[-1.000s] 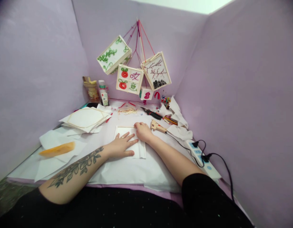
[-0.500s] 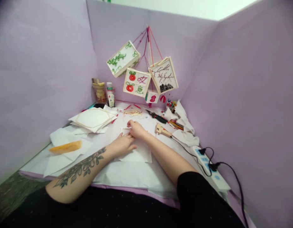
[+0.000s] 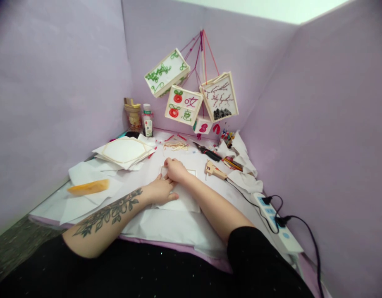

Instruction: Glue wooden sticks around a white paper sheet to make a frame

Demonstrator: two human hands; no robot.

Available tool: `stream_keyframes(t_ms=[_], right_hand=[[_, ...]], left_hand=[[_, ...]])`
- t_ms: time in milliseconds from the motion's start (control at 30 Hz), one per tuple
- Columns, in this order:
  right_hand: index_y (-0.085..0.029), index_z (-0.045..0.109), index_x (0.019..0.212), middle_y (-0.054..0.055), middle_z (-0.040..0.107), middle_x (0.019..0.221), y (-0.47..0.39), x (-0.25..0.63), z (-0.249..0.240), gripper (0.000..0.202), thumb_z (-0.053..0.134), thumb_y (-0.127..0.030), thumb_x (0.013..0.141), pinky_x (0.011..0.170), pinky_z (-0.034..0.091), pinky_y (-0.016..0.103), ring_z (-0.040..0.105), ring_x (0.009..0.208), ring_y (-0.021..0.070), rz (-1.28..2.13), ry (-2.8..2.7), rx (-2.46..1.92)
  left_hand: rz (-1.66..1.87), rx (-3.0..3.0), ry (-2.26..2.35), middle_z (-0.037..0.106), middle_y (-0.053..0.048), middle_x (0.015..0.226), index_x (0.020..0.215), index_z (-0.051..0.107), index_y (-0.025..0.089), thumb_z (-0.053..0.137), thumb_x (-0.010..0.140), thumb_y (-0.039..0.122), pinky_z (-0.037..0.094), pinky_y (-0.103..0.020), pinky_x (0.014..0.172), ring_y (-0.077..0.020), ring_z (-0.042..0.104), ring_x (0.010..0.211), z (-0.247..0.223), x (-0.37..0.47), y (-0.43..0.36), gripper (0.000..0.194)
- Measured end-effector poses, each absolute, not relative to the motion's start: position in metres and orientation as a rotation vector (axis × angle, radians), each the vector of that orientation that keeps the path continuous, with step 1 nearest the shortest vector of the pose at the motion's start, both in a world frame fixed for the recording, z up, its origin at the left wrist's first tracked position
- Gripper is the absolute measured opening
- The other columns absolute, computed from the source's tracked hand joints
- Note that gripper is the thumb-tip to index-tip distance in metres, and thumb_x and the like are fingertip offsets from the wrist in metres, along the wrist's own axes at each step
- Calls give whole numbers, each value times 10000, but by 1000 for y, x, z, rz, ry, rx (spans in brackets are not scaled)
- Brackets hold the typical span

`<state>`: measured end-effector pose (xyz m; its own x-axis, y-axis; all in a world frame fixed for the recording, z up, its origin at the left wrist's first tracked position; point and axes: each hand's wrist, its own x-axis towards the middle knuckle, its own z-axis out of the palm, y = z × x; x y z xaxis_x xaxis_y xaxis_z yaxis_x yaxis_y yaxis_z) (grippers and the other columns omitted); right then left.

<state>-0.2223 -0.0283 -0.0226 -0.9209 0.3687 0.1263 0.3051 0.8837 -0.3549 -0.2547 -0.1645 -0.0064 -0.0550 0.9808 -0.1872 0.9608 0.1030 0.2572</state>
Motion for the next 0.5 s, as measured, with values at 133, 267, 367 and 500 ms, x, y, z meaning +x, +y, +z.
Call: stream_keyframes(t_ms=[133, 267, 367, 500], right_hand=[[-174, 567, 1090, 120, 604, 1045, -30, -222, -19, 335, 609, -235, 764, 795, 438, 287, 596, 891, 204, 435, -2899, -515], [-167, 569, 1091, 126, 605, 1045, -32, -225, -19, 335, 607, -208, 760, 806, 442, 297, 597, 906, 213, 418, -2924, -525], [-154, 562, 1099, 126, 613, 1079, -27, -223, -13, 342, 550, -111, 761, 847, 440, 295, 589, 975, 204, 530, -2884, -495], [-139, 526, 1146, 109, 618, 1160, -8, -196, 8, 422, 427, 0, 760, 927, 404, 282, 557, 1086, 164, 612, -2637, -497]], left_hand=[[81, 1918, 2072, 385, -196, 1453, 1393, 382, 118, 423, 858, 529, 155, -609, 1094, -368, 211, 1393, -7, -255, -164, 677], [63, 1917, 2067, 363, -207, 1463, 1403, 361, 102, 414, 860, 535, 153, -619, 1090, -373, 196, 1396, -6, -255, -163, 697], [59, 1918, 2067, 254, -199, 1516, 1439, 284, 107, 413, 856, 542, 145, -624, 1089, -376, 149, 1410, -7, -256, -164, 738], [41, 1936, 2080, 159, -164, 1553, 1455, 240, 139, 409, 852, 561, 166, -610, 1089, -382, 115, 1415, -8, -258, -165, 755]])
